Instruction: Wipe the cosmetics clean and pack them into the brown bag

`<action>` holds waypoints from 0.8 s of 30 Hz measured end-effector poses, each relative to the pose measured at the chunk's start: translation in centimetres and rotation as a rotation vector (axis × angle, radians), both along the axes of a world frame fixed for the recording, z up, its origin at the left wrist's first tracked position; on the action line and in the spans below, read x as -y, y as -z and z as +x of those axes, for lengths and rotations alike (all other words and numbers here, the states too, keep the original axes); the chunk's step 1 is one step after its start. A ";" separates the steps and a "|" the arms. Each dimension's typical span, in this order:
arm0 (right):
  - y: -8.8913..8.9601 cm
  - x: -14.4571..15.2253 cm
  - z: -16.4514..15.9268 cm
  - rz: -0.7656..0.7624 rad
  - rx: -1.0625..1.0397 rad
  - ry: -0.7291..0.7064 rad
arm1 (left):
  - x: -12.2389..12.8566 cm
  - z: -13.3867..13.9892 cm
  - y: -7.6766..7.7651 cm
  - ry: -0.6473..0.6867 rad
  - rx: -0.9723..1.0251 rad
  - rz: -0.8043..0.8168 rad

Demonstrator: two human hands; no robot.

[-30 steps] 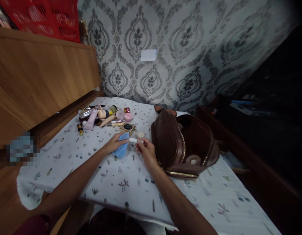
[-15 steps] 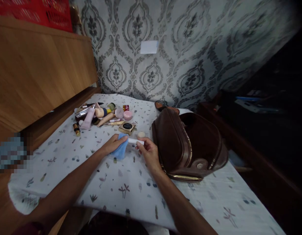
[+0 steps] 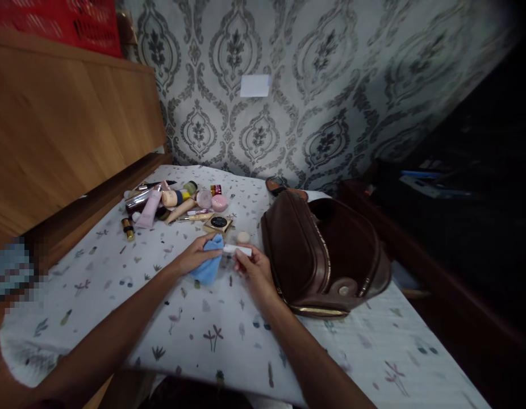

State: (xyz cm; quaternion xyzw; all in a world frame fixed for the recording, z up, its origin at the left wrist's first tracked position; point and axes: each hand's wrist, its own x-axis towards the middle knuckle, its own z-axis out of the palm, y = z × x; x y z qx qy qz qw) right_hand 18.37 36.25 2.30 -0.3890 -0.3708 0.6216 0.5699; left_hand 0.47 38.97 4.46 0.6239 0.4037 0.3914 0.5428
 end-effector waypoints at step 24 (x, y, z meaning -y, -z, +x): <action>0.0 1.0 -0.2 0.335 0.647 -0.230 | 0.9 1.0 0.5 -0.080 -0.168 0.116</action>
